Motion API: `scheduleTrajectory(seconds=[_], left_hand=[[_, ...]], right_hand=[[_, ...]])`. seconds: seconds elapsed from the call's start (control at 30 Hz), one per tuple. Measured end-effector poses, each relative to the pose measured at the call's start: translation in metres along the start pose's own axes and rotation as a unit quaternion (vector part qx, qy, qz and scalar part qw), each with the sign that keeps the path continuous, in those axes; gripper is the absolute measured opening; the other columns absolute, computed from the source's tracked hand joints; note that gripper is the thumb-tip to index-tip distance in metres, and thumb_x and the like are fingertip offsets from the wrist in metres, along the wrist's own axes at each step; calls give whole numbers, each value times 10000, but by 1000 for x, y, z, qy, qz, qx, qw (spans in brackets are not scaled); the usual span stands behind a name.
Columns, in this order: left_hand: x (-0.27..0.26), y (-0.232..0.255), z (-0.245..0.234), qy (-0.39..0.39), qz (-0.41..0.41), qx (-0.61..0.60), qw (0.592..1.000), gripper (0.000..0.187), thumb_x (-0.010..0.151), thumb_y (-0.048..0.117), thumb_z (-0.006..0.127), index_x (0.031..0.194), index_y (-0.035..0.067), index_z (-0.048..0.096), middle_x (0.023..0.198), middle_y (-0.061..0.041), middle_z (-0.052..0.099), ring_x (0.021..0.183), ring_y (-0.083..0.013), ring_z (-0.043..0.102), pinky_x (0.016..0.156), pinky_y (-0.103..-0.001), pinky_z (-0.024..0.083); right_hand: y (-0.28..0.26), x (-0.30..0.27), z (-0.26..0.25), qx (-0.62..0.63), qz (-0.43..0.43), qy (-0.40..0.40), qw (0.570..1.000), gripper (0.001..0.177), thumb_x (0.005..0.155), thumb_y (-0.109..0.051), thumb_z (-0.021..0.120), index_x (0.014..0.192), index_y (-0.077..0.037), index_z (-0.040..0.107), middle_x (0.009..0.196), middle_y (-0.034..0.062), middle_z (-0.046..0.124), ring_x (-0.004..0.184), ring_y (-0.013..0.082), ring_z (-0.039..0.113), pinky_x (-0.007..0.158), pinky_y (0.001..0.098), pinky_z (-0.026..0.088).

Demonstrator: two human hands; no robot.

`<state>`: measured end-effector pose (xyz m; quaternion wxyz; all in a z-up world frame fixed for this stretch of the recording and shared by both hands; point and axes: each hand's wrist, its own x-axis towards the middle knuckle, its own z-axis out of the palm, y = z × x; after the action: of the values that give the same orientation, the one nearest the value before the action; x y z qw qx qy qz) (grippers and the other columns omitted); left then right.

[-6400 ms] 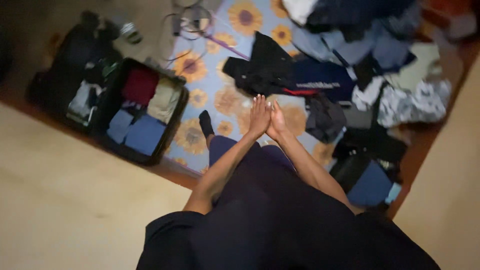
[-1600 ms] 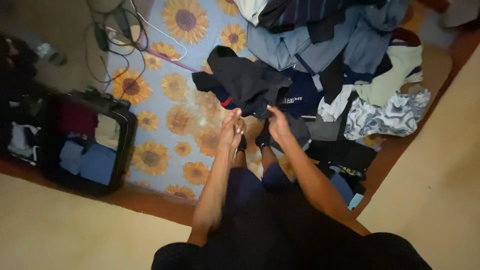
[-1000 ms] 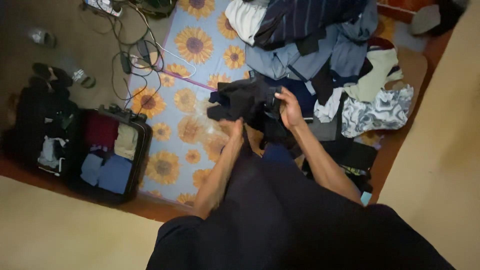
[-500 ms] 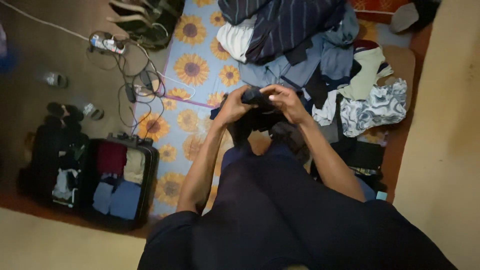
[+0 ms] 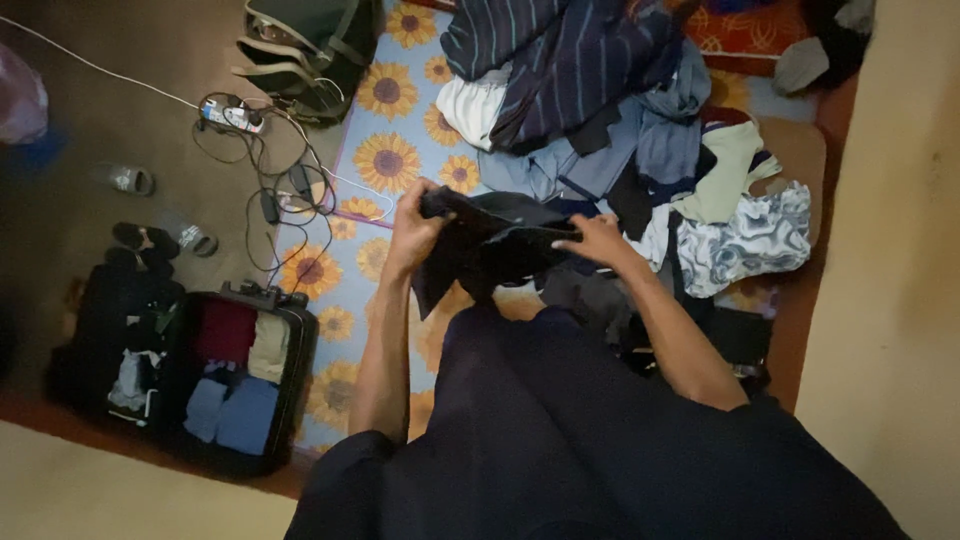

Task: Folding various items of clothing and placing them into an open suitcase.

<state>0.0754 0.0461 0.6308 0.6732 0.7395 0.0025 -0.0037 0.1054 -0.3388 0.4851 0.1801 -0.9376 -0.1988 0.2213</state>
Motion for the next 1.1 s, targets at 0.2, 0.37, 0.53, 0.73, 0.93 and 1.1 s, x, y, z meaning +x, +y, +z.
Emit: scheduleTrajectory(seconds=[0.2, 0.37, 0.53, 0.73, 0.93, 1.1], left_hand=[[-5, -14, -5, 158, 72, 142, 975, 258, 776, -126, 664, 950, 33, 560, 836, 1, 553, 825, -120, 522, 746, -263, 451], [-3, 0, 11, 186, 69, 75, 977, 348, 855, -43, 817, 876, 40, 479, 822, 4, 453, 791, -110, 443, 692, -263, 412], [-2, 58, 26, 151, 91, 48, 983, 302, 768, -61, 774, 989, 40, 595, 865, 23, 635, 812, -90, 594, 726, -238, 476], [-9, 17, 0, -69, -66, -47, 994, 227, 789, -47, 791, 1008, 11, 768, 889, -16, 718, 817, -105, 618, 748, -249, 483], [0, -6, 47, 41, 26, -124, 991, 234, 814, 5, 812, 1033, 13, 730, 931, -7, 681, 856, -108, 632, 772, -257, 514], [3, -39, 112, 263, -26, -160, 951, 176, 902, 100, 803, 1026, -15, 753, 918, -10, 744, 808, -99, 642, 765, -270, 544]], right_hand=[[-11, -34, -87, -85, -29, 270, 959, 698, 795, -471, 872, 1260, -33, 591, 872, 124, 679, 825, 346, 648, 806, 472, 446], [-28, -54, -148, -43, -21, 398, 916, 624, 751, -278, 905, 1247, -35, 615, 1034, 143, 618, 915, 367, 589, 822, 484, 449], [-33, -67, -178, -94, -34, 469, 878, 311, 688, -153, 906, 915, -102, 700, 1116, 120, 590, 1010, 376, 567, 874, 476, 459], [21, -75, -189, 217, -107, 351, 905, 241, 738, -64, 866, 852, -61, 654, 1068, 82, 659, 1000, 254, 591, 874, 379, 458], [37, -49, -148, 521, 23, 261, 813, 210, 799, -62, 850, 887, -94, 662, 850, -38, 658, 781, 72, 597, 746, 230, 473], [28, -25, -102, 606, 105, 262, 744, 154, 827, -70, 832, 931, -55, 719, 871, -4, 711, 791, 94, 645, 761, 243, 520]])
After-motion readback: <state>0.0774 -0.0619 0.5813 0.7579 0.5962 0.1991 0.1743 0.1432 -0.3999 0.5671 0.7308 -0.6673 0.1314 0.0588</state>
